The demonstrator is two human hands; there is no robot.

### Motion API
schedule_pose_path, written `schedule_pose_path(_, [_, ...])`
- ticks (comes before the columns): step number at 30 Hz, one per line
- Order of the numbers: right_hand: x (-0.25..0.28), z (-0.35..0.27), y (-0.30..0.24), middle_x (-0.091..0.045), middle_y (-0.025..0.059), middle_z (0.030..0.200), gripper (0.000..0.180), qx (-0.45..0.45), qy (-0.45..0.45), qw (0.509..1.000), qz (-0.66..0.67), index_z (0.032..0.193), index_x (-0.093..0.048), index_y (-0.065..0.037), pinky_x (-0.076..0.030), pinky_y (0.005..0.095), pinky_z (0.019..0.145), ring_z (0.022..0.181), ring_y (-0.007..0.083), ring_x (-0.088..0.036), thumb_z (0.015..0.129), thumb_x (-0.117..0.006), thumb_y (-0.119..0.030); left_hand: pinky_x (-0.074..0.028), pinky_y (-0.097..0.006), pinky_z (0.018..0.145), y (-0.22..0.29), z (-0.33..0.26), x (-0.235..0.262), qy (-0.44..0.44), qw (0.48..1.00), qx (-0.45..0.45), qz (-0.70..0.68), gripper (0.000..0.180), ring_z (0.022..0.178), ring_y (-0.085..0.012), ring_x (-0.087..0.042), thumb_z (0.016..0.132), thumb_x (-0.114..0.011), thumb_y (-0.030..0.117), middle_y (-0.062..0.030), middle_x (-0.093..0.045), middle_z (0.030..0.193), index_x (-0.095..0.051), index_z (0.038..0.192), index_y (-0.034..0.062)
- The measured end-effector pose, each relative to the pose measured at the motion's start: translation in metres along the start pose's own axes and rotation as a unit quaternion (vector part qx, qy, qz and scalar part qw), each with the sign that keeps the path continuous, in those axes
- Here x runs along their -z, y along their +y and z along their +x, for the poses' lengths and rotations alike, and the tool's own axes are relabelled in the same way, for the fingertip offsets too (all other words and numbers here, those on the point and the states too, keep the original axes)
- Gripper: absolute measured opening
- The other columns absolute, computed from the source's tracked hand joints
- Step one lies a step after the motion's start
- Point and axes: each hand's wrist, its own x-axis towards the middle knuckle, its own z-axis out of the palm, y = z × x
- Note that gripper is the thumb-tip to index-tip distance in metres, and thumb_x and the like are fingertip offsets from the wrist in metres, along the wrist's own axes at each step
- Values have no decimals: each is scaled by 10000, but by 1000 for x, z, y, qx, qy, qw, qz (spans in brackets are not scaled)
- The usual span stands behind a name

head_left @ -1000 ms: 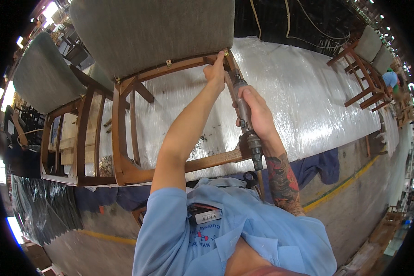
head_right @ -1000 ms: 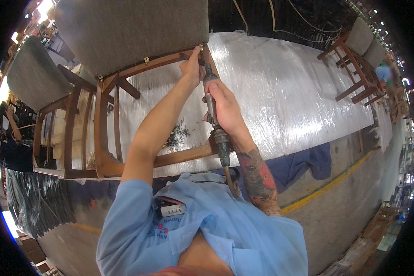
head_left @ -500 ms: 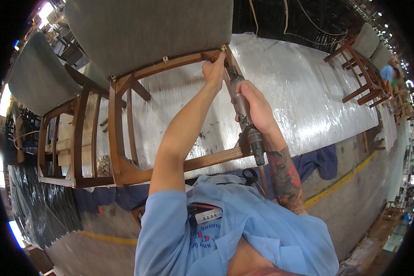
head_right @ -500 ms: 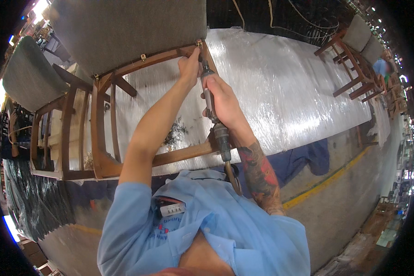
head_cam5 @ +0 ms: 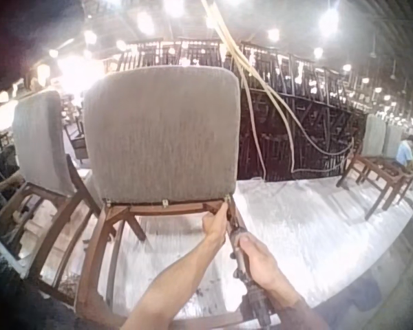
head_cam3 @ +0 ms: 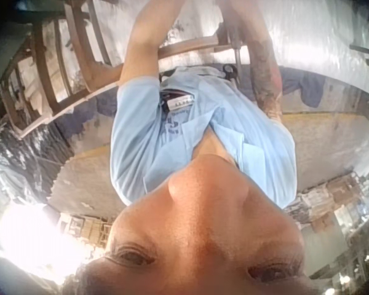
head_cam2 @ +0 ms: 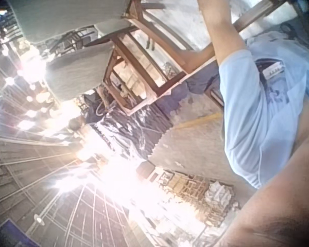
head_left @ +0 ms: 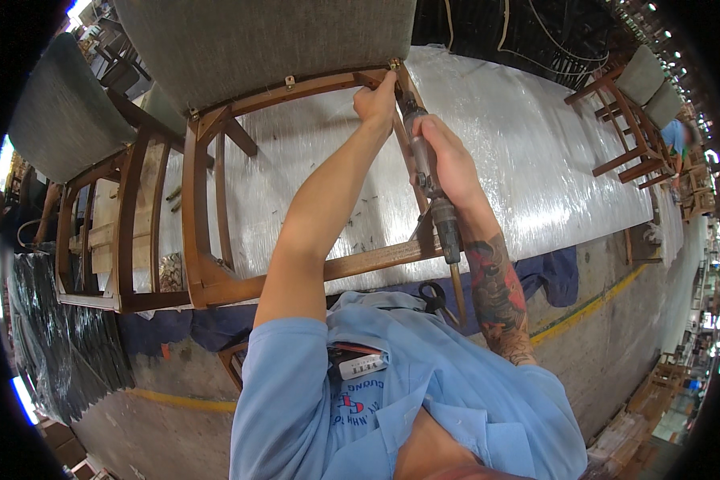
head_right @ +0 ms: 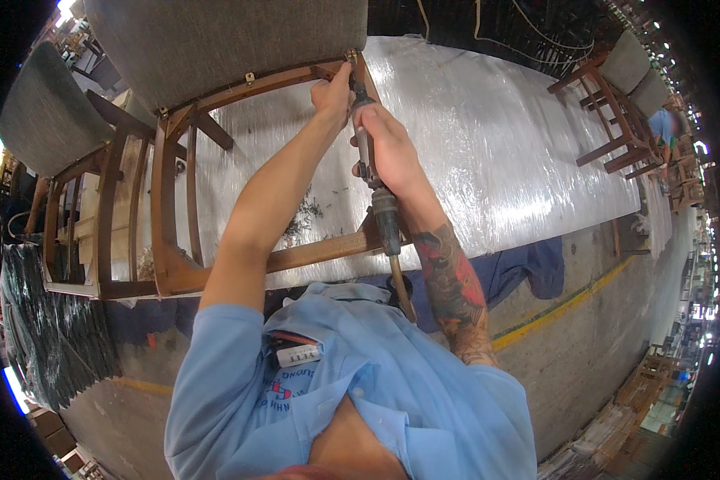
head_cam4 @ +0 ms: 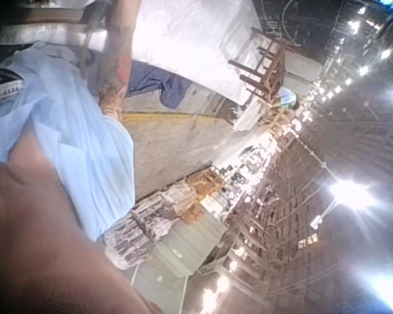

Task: The person uses a pneumatic impact driver to attach a chair back to a wooden chair frame. They position the back, drive screws into the frame, and then flip the chair upright to inspect the assembly. The person repeats the process on a second chair.

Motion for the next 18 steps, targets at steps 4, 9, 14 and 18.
schedule_pose_path(4, [1, 8, 1, -494, 4, 867, 307, -1, -2, 1000, 9, 959, -564, -103, -527, 260, 509, 812, 103, -552, 1012, -442, -380, -503, -360, 861, 2, -2, -2, 8, 1000, 7, 11, 558, 934, -267, -676, 676, -817, 362, -213, -707, 1017, -692, 945, -111])
schedule_pose_path(9, [3, 12, 2, -504, 19, 833, 309, 8, 1, 1000, 19, 960, -565, -97, -530, 267, 485, 772, 107, -558, 1009, -446, -378, -509, -370, 852, 7, -6, -1, 15, 999, 8, 42, 563, 921, -279, -682, 666, -819, 378, -217, -711, 994, -696, 917, -110])
schedule_pose_path(14, [-2, 10, -6, -516, 36, 834, 312, -5, 16, 1000, 18, 963, -568, -90, -529, 270, 474, 754, 110, -561, 1007, -447, -374, -508, -366, 860, 2, -4, 0, 17, 999, -11, 31, 561, 931, -278, -683, 659, -821, 381, -210, -715, 984, -704, 922, -100])
schedule_pose_path(18, [-2, 19, 0, -579, 54, 792, 269, -3, 20, 1000, -2, 976, -545, -120, -477, 247, 457, 586, 119, -562, 1018, -427, -359, -507, -363, 864, 2, -4, 0, 13, 1000, 2, 17, 554, 935, -274, -683, 662, -822, 370, -209, -713, 997, -706, 932, -100])
